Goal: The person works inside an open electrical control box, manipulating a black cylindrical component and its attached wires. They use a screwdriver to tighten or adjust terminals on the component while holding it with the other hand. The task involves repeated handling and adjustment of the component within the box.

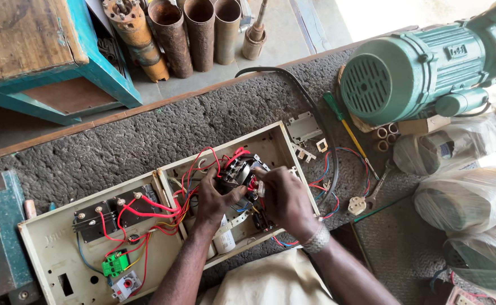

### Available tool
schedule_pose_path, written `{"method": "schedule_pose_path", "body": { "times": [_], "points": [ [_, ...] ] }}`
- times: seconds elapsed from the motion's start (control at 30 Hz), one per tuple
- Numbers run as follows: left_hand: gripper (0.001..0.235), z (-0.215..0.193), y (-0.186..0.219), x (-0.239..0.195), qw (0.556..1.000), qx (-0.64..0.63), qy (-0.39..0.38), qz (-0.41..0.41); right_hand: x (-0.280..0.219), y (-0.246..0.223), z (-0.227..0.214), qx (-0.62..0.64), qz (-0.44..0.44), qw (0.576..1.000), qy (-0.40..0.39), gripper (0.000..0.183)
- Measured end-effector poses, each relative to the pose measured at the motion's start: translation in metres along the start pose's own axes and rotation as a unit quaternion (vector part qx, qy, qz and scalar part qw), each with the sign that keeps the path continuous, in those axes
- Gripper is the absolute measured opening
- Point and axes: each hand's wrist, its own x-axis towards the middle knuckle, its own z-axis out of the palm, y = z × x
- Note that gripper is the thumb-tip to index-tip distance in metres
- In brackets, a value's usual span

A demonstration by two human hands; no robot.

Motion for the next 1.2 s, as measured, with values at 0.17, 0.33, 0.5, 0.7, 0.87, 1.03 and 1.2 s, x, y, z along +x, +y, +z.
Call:
{"method": "schedule_pose_path", "body": {
  "times": [0.17,0.33,0.5,0.7,0.87,1.03,1.2],
  "points": [
    [0.068,0.006,0.005,0.0,0.999,-0.03,-0.014,0.026,-0.004,0.017,0.02,-0.095,-0.092,0.991,-0.031,0.017],
    [0.07,0.008,0.009,-0.002,1.0,-0.013,0.003,0.019,0.003,0.012,0.018,-0.081,-0.04,0.995,-0.039,0.023],
    [0.069,0.005,0.007,-0.001,0.999,0.0,-0.01,0.032,0.017,0.006,0.001,0.012,0.189,0.967,-0.171,0.018],
    [0.062,0.004,-0.001,0.004,0.999,0.021,-0.007,0.032,0.011,-0.007,0.002,-0.052,0.003,0.993,-0.109,0.018],
    [0.061,0.007,0.004,0.002,1.0,0.005,-0.001,0.026,0.006,-0.008,0.005,-0.126,-0.033,0.988,-0.078,0.033],
    [0.062,0.008,0.011,-0.002,1.0,0.018,0.022,0.003,0.005,-0.004,0.014,-0.092,0.003,0.995,-0.046,0.017],
    [0.063,0.005,0.015,-0.002,1.0,0.009,-0.008,0.019,0.015,0.002,0.008,0.016,0.079,0.991,-0.11,0.018]
  ]
}}
